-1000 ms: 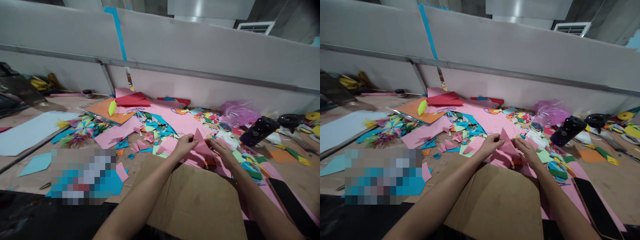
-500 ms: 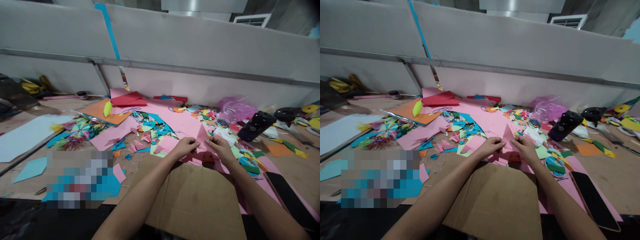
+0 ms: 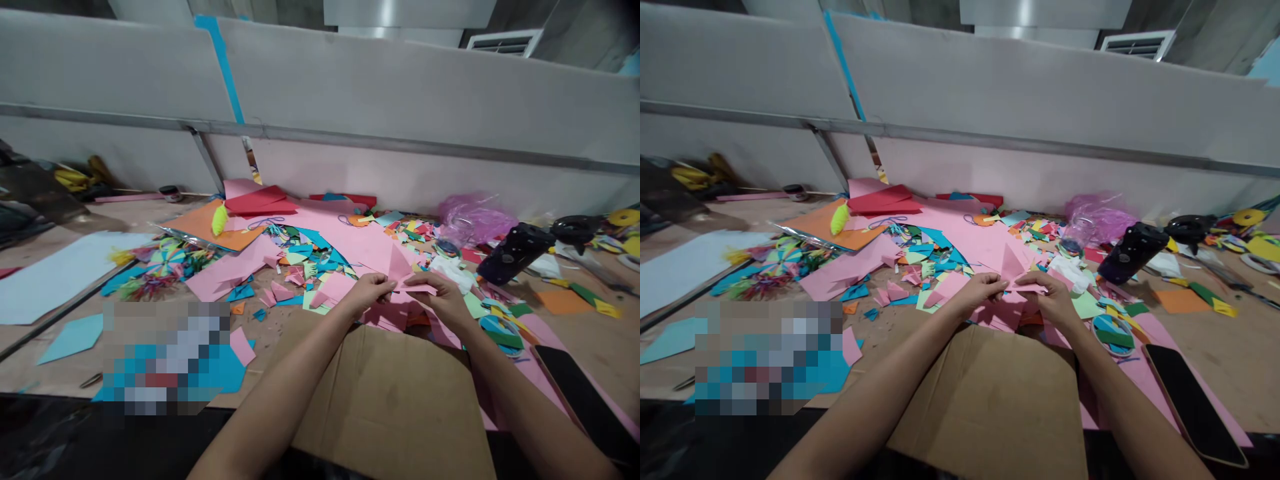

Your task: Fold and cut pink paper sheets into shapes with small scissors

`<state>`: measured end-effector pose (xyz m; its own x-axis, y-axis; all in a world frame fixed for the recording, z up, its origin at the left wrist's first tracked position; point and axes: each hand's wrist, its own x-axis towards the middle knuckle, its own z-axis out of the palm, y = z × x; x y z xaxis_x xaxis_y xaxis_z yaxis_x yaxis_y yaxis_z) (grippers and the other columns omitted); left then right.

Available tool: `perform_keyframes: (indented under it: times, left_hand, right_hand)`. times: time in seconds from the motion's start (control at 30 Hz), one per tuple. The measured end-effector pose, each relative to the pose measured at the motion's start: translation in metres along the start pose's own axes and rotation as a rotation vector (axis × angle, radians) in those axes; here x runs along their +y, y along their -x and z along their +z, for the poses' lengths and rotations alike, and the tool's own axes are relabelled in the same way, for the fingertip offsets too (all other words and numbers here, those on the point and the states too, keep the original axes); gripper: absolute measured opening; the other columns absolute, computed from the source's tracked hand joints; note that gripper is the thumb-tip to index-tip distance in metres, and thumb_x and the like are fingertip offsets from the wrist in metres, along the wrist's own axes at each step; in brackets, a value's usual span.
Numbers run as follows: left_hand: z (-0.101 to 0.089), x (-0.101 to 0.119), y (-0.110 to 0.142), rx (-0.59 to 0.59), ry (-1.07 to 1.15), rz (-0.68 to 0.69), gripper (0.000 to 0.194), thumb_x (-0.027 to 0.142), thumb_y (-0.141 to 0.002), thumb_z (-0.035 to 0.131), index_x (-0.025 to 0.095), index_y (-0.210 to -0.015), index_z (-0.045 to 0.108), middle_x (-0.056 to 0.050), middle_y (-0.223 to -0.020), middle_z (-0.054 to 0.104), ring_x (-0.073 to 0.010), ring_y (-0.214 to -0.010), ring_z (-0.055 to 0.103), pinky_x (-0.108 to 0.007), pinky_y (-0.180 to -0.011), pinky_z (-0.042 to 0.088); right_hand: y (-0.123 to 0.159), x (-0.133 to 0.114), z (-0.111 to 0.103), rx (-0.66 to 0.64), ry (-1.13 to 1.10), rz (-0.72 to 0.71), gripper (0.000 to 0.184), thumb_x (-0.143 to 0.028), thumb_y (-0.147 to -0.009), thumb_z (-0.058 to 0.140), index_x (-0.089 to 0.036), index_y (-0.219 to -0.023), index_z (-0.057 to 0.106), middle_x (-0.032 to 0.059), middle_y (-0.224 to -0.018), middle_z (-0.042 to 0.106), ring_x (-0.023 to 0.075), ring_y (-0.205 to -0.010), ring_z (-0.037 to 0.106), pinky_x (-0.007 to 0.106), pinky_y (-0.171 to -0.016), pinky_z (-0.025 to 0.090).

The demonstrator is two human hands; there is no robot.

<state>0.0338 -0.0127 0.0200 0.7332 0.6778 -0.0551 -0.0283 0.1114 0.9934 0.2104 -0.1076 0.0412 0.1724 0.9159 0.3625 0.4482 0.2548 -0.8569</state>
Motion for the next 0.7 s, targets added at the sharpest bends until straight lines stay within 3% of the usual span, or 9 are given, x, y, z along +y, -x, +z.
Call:
perform_keyframes:
  times: [0.13, 0.3, 0.47, 0.7]
  left_hand:
    - [0.005, -0.001, -0.001, 0.0, -0.028, 0.001, 0.041, 0.054, -0.072, 0.07, 0.016, -0.066, 0.056, 0.001, -0.055, 0.057, -0.0103, -0.053, 0.052, -0.024, -0.058, 0.039]
    - [0.011, -0.005, -0.004, 0.011, -0.053, 0.038, 0.032, 0.046, -0.08, 0.064, 0.015, -0.074, 0.063, 0.001, -0.057, 0.058, -0.0102, -0.054, 0.053, -0.024, -0.059, 0.04]
    - [0.015, -0.006, -0.004, 0.0, -0.078, 0.067, 0.034, 0.047, -0.083, 0.06, 0.014, -0.083, 0.066, 0.0, -0.061, 0.06, -0.0118, -0.058, 0.056, -0.024, -0.06, 0.041]
    - [0.016, -0.006, -0.001, 0.017, -0.111, 0.07, 0.031, 0.045, -0.078, 0.067, 0.015, -0.074, 0.059, -0.001, -0.063, 0.061, -0.0124, -0.059, 0.056, -0.025, -0.06, 0.041]
  right_hand:
    - [0.0, 0.0, 0.004, 0.028, -0.059, -0.004, 0.018, -0.043, -0.074, 0.078, -0.025, -0.075, 0.074, 0.0059, -0.083, 0.073, 0.0247, -0.083, 0.066, 0.041, -0.08, 0.053]
    - [0.001, 0.01, 0.006, 0.094, -0.148, 0.119, 0.028, -0.049, -0.073, 0.079, -0.022, -0.078, 0.071, 0.0051, -0.079, 0.073, 0.0218, -0.075, 0.064, 0.036, -0.072, 0.05]
    - [0.002, 0.015, 0.006, 0.151, -0.139, 0.157, 0.031, -0.049, -0.071, 0.08, -0.021, -0.075, 0.067, 0.0029, -0.072, 0.068, 0.0189, -0.068, 0.06, 0.033, -0.066, 0.047]
    - [0.001, 0.014, 0.005, 0.171, -0.095, 0.148, 0.03, -0.047, -0.07, 0.081, -0.021, -0.074, 0.065, 0.0013, -0.07, 0.063, 0.0167, -0.065, 0.055, 0.03, -0.062, 0.043]
